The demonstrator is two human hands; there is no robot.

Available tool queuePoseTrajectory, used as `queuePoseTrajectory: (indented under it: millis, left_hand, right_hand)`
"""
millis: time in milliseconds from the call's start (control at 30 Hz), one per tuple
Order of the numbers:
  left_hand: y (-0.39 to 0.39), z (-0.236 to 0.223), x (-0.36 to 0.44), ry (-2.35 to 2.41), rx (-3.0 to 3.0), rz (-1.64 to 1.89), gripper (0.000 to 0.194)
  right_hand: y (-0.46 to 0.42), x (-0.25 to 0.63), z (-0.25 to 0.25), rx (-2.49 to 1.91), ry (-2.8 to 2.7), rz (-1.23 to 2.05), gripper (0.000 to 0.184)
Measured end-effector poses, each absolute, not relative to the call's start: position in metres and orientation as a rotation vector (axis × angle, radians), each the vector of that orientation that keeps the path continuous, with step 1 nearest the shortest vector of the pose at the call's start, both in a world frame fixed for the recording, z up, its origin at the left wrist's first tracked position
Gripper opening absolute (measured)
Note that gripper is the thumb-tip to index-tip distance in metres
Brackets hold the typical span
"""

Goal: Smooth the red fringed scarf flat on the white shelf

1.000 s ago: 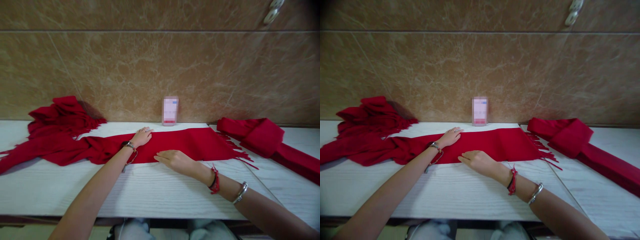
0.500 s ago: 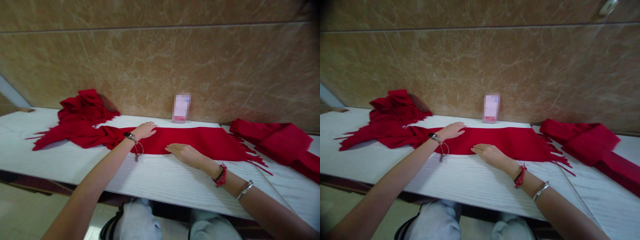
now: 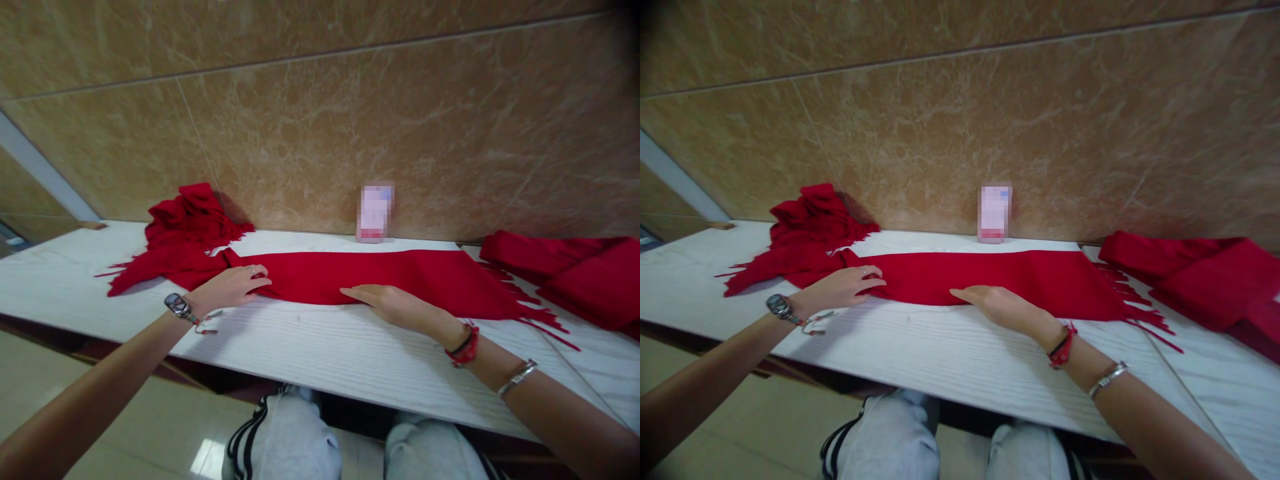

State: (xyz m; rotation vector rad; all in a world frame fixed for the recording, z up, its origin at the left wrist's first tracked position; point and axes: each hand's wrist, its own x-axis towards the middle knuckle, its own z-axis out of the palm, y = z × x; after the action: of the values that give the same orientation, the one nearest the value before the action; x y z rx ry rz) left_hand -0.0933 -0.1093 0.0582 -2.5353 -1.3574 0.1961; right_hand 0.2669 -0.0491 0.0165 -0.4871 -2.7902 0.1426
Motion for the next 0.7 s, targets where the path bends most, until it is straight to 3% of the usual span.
queuePoseTrajectory:
  millis: [167, 467, 700]
  left_hand:
    - [-0.107, 0.048, -0.121, -1.381, -2.343, 0.324, 0.045]
    - [-0.103, 0.053, -0.158, -1.577, -1.992, 0.067, 0.045]
    - [-0.115, 0.042, -0.18, -1.729, -2.081, -0.046, 0.049]
  right_hand:
    - [-0.047, 0.272, 0.015, -0.574, -2.791, 0.229, 0.066]
    - [-0.042, 0.271, 0.01, -0.607, -2.748, 0.093, 0.055]
    - [-0.045, 0.27, 0.013, -0.54, -2.784, -0.017, 0.049]
